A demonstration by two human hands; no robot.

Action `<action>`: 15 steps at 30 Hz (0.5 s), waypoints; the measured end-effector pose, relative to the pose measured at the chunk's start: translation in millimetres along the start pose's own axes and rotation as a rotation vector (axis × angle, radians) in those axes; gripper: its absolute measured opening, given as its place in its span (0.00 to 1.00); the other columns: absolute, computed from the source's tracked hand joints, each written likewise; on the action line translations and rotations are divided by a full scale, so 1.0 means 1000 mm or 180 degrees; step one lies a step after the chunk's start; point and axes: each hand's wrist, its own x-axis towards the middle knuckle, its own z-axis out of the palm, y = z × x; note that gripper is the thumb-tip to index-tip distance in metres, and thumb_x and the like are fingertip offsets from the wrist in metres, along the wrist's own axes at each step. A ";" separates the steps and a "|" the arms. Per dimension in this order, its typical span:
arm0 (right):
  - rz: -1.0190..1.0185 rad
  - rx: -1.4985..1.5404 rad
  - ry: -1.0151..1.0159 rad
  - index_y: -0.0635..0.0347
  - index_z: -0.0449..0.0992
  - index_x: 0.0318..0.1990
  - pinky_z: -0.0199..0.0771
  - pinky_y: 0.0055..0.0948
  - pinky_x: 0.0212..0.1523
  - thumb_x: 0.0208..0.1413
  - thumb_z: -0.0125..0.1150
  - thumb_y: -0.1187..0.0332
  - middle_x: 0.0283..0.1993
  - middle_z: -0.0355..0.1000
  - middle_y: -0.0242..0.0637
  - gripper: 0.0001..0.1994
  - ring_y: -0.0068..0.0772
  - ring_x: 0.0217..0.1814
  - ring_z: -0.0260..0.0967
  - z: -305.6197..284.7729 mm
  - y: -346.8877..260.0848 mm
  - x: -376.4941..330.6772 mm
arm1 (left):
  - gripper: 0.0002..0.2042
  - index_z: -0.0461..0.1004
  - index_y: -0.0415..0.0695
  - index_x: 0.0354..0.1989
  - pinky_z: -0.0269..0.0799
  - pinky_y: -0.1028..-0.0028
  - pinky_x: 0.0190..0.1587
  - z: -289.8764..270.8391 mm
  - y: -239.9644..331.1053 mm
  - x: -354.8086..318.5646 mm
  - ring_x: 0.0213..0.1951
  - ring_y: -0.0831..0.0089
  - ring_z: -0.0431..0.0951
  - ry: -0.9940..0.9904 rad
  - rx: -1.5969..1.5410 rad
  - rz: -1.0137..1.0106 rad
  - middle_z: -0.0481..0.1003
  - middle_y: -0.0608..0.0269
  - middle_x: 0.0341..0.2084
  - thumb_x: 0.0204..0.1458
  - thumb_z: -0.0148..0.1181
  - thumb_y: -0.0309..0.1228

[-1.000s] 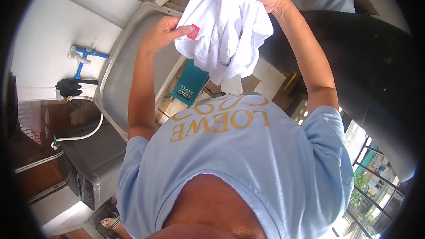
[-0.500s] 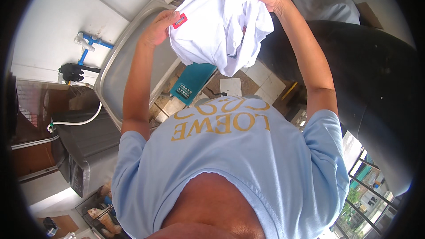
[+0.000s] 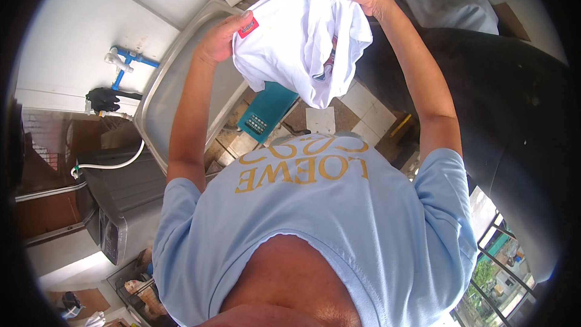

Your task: The person fills a sink with water from a faucet, picks up a white t-shirt from a stack, and immerses it in the water to soak it while using a bar of soap.

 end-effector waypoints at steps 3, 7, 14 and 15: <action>0.0101 0.0171 -0.0044 0.62 0.76 0.46 0.75 0.22 0.42 0.51 0.59 0.61 0.40 0.75 0.31 0.18 0.20 0.38 0.73 -0.005 0.018 -0.001 | 0.25 0.71 0.39 0.52 0.70 0.70 0.51 0.000 -0.002 0.002 0.47 0.73 0.76 0.0013 -0.0070 -0.0020 0.75 0.60 0.46 0.57 0.52 0.48; 0.0245 0.0259 -0.0031 0.64 0.71 0.53 0.75 0.27 0.48 0.50 0.60 0.61 0.44 0.75 0.37 0.24 0.29 0.42 0.75 -0.015 0.042 -0.002 | 0.26 0.68 0.38 0.55 0.69 0.70 0.52 0.003 -0.007 0.008 0.48 0.71 0.75 0.0147 -0.0387 -0.0092 0.74 0.58 0.48 0.57 0.52 0.47; 0.0504 0.0745 0.0325 0.65 0.72 0.50 0.73 0.26 0.48 0.52 0.55 0.68 0.41 0.75 0.36 0.18 0.25 0.40 0.74 -0.007 0.060 -0.026 | 0.23 0.68 0.36 0.54 0.69 0.68 0.54 -0.006 -0.016 0.011 0.48 0.67 0.76 0.0135 -0.0904 -0.0151 0.75 0.55 0.47 0.58 0.50 0.43; 0.0570 0.0754 0.0196 0.62 0.71 0.52 0.72 0.27 0.51 0.51 0.57 0.67 0.44 0.75 0.35 0.19 0.26 0.44 0.74 -0.011 0.065 -0.027 | 0.23 0.68 0.36 0.54 0.69 0.68 0.54 -0.006 -0.016 0.013 0.48 0.67 0.76 0.0057 -0.0987 -0.0199 0.75 0.54 0.47 0.57 0.50 0.42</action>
